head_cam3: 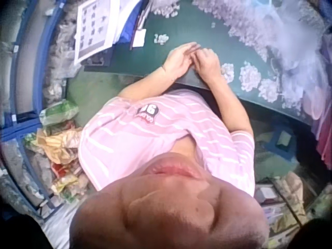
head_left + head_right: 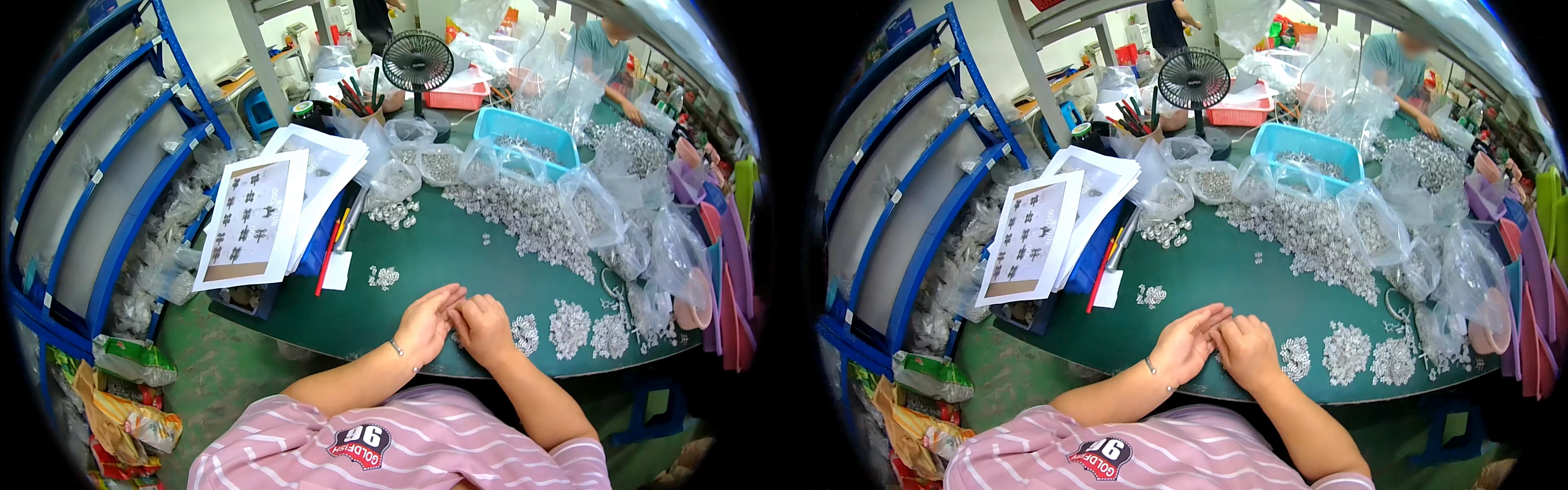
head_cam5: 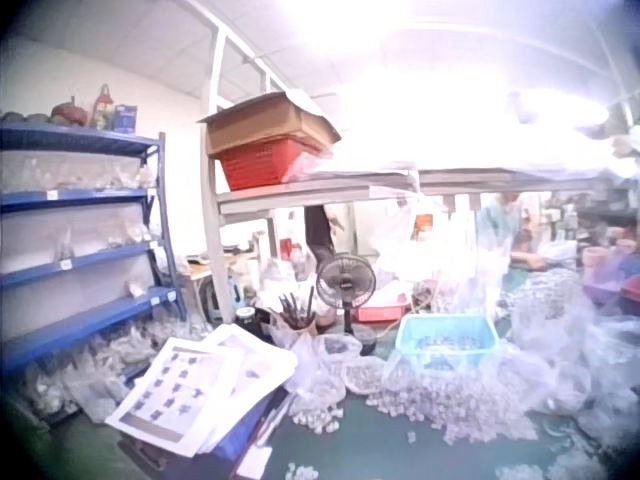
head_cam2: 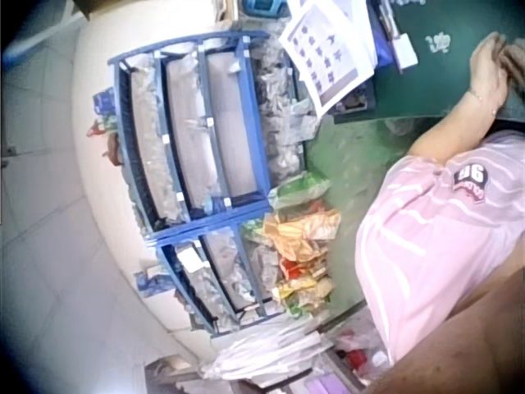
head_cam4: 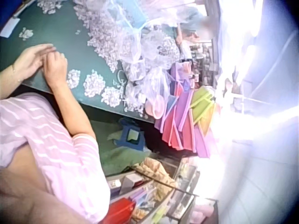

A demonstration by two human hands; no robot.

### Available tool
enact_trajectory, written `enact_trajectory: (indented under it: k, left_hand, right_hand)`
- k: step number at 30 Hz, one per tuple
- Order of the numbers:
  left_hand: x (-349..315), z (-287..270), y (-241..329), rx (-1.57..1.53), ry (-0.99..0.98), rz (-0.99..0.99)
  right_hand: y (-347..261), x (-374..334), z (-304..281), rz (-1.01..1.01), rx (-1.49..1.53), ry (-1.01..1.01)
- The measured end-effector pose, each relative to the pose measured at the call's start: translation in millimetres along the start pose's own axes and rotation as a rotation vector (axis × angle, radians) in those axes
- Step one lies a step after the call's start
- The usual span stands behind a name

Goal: The person sorts through piles of small metal flower-shaped charms on a green workstation by hand, picking them up to group them and occasionally holding a handful.

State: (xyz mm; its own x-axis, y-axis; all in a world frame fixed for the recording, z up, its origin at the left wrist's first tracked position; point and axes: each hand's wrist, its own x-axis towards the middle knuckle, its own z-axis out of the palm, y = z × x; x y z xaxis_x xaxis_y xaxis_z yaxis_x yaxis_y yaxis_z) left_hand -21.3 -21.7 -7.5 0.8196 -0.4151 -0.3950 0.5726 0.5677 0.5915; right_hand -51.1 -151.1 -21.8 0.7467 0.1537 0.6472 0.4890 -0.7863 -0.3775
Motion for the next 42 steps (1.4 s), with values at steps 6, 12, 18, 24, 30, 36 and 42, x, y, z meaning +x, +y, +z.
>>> enact_trajectory:
  k: [6, 12, 18, 24, 30, 36, 42]
  left_hand:
    - [-1.9, 3.7, -6.5, -0.129, 0.033, -0.029]
    - [10.3, 13.9, -11.8, -0.307, 0.070, 0.058]
    - [7.1, 36.3, -3.0, -0.590, 0.014, -0.016]
    - [4.9, 37.5, -10.0, -0.607, -0.040, -0.181]
    - [11.4, 29.4, -12.7, -0.672, -0.085, -0.203]
    - [16.5, 23.1, -12.1, -0.728, -0.152, -0.226]
    - [17.4, 22.4, -8.8, -0.716, -0.120, -0.238]
  right_hand:
    - [0.3, 5.9, -2.1, 0.333, 0.240, 0.124]
    - [1.9, 33.0, -5.6, 1.033, 1.219, 0.390]
    - [-20.7, 62.7, -17.5, 1.328, 1.926, 0.643]
    - [-18.1, 59.8, -18.3, 0.868, 1.679, 0.613]
    - [-20.1, 75.0, -25.6, 0.613, 1.380, 0.668]
    - [-29.4, 77.3, -30.5, 0.554, 1.143, 0.524]
    - [-28.1, 76.2, -24.3, 0.546, 1.110, 0.526]
